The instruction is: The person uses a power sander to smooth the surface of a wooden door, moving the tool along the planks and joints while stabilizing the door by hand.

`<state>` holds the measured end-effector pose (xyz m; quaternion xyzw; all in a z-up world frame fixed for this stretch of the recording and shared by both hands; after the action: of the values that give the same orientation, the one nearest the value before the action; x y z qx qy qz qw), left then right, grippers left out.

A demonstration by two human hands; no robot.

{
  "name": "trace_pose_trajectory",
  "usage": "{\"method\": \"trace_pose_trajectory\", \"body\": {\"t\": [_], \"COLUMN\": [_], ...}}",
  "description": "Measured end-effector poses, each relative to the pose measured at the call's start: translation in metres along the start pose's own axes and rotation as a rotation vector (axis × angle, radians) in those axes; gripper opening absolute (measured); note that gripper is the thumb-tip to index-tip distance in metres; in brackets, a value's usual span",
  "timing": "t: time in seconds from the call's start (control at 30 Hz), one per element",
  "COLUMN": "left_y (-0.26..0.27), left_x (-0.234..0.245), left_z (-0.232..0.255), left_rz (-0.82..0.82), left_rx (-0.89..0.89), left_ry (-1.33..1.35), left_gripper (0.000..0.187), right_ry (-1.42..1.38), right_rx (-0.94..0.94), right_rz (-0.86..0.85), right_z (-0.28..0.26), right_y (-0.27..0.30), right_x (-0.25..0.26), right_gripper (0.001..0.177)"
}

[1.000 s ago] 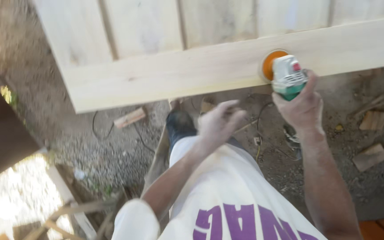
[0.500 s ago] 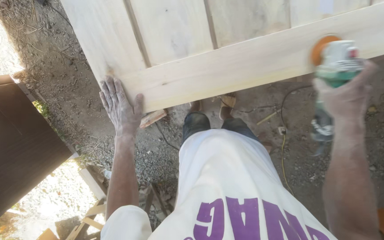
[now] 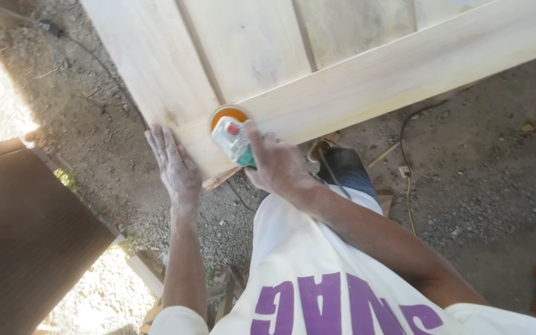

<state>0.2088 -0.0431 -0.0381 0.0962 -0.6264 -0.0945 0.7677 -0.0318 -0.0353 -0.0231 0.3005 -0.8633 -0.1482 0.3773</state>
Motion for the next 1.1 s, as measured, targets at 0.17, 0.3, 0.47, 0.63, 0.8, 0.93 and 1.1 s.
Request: {"method": "trace_pose_trajectory", "body": {"t": [0.17,0.3,0.47,0.63,0.8,0.93,1.1], "left_y": [-0.005,-0.007,-0.017,-0.024,-0.041,-0.045,-0.060], "left_x": [-0.018,-0.034,-0.087,-0.127,-0.168,-0.198,-0.227], "left_z": [0.002,0.068,0.146,0.250,0.339,0.397,0.458], "left_rz": [-0.272,-0.252,-0.438,-0.340,-0.345,-0.311,-0.309], "left_rx": [0.181,-0.100,-0.159,-0.353,-0.382,-0.389,-0.365], "left_ry": [-0.185,-0.182,-0.217,-0.185,-0.171,-0.167,-0.174], "left_gripper": [0.073,0.091,0.100,0.092,0.092,0.093,0.094], "right_ry": [-0.108,-0.092,-0.170,-0.170,-0.227,-0.265,-0.427], "right_rx": [-0.040,-0.036,-0.263,-0.367,-0.449,-0.527,-0.597], "right_rz": [0.022,0.339,0.291,0.358,0.409,0.419,0.500], "right_z": [0.030,0.095,0.213,0.345,0.467,0.555,0.669], "right_y": [0.008,0.041,0.069,0.106,0.132,0.165,0.199], "right_x": [0.012,0.052,0.082,0.125,0.184,0.224,0.270], "right_gripper": [0.094,0.091,0.085,0.088,0.092,0.089,0.089]}}
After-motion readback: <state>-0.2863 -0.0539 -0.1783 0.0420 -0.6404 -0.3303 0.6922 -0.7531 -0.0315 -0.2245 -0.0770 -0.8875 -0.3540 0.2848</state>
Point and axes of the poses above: each hand's wrist, its own y-axis away from the middle knuckle, its own x-axis out of the back of the hand, z = x × y, the point moved 8 cm from there along -y, towards the middle knuckle, and after that the axes turned 9 degrees about -z, right-handed, at the moved point
